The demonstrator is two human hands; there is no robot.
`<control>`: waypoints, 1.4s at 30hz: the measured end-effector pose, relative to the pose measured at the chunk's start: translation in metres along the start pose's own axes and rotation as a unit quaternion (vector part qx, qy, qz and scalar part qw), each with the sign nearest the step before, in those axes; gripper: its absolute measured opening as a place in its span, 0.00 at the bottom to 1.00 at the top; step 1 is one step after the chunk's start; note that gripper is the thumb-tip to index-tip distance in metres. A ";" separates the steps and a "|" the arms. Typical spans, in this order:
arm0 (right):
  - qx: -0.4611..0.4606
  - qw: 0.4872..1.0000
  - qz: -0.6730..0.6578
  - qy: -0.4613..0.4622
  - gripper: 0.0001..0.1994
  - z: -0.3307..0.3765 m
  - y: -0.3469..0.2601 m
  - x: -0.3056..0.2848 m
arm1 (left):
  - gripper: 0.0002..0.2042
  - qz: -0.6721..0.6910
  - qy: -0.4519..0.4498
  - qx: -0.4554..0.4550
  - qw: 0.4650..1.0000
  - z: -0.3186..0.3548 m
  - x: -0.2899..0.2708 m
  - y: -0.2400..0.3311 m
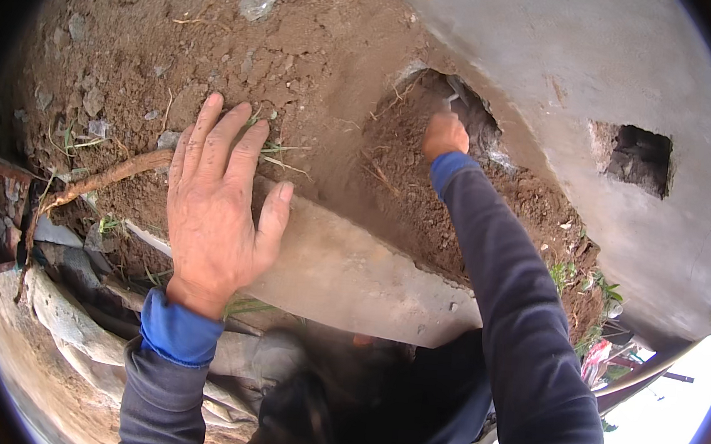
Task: The person uses a small hand trowel to dig and scrape soil along the base of a concrete wall. They repeatedly loosen the dirt and pull it away from the wall, occasionally using their hand to clear debris.
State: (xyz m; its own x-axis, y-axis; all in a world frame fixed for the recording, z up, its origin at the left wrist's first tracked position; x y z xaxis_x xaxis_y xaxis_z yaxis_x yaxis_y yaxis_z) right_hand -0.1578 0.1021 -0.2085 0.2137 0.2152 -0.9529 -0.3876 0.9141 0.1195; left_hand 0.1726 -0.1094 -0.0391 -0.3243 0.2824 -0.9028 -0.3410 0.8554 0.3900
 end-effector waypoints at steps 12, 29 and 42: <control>0.035 0.995 0.006 -0.096 0.26 0.079 0.079 -0.001 | 0.32 -0.102 0.028 0.037 0.994 0.005 0.009 -0.008; -0.094 0.940 0.267 -0.193 0.29 -0.110 0.038 0.064 | 0.33 -0.055 -0.068 0.025 0.996 -0.008 -0.001 -0.009; -0.010 0.911 -0.062 -0.407 0.42 0.119 0.028 -0.119 | 0.28 -0.017 0.017 0.006 1.000 0.004 0.002 -0.002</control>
State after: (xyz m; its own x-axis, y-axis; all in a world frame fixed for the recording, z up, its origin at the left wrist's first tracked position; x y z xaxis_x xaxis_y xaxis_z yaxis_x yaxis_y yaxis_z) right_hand -0.0874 0.1427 -0.0591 0.8487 0.3010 -0.4348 -0.3290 0.9442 0.0115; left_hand 0.1761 -0.1087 -0.0429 -0.3430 0.2374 -0.9088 -0.3427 0.8692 0.3564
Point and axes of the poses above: each hand's wrist, its own z-axis away from the middle knuckle, its own x-axis out of the palm, y = z × x, the point moved 3 cm from there along -z, towards the middle knuckle, and after that the axes turned 4 degrees about -z, right-handed, at the moved point
